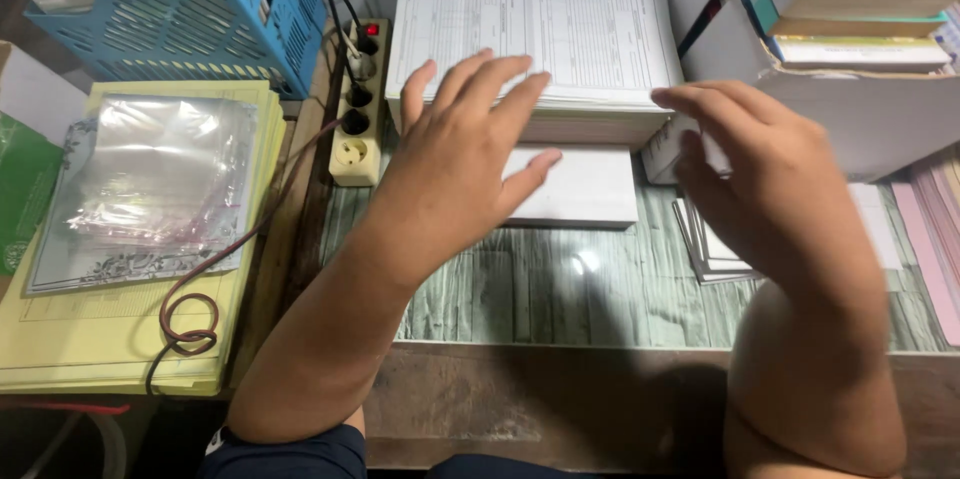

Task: Folding printed documents and smoothing the creases on a desk surface

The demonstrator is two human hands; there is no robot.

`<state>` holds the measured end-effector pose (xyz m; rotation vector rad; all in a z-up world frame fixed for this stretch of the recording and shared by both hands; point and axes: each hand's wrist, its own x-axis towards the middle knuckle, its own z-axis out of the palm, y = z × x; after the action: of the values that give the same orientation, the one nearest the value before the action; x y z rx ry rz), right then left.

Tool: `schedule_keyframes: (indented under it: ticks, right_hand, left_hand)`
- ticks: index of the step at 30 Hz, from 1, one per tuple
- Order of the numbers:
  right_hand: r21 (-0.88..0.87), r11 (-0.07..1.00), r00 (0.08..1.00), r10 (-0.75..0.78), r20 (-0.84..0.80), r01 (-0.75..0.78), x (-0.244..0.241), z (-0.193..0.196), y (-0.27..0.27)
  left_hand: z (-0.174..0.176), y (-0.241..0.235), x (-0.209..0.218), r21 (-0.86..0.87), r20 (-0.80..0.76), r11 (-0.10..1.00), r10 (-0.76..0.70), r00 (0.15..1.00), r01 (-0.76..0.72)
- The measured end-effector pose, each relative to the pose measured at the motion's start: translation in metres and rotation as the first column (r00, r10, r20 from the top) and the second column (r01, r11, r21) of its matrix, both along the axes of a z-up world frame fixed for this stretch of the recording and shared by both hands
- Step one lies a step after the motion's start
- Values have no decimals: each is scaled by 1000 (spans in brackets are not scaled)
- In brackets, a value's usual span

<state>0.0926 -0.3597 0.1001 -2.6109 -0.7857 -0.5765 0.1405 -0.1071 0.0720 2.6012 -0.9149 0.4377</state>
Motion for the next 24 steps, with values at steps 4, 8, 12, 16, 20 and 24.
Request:
schedule_keyframes:
  ticks: [4, 8, 12, 16, 20, 24]
  right_hand:
    - [-71, 981, 975, -187, -119, 180, -33, -2, -48]
    - [-307, 901, 852, -404, -333, 307, -14, -44, -87]
    - [-596, 726, 556, -668, -495, 343, -16, -82, -92]
    - [-497, 774, 594, -626, -505, 393, -33, -110, -116]
    - [-312, 887, 743, -456, -490, 340, -42, -131, -135]
    - [-386, 866, 749, -479, -457, 319, -49, -129, -133]
  left_hand:
    - [22, -3, -50, -116, -108, 941, -331, 937, 319]
    - [19, -6, -66, -65, -407, 876, -461, 789, 478]
    - [-12, -16, -57, 244, -734, 853, -149, 663, 462]
    - [-107, -7, -54, 262, -601, 866, -200, 774, 427]
    - [-126, 5, -57, 81, -673, 874, -307, 673, 480]
    - [-134, 6, -53, -98, -559, 889, -421, 715, 447]
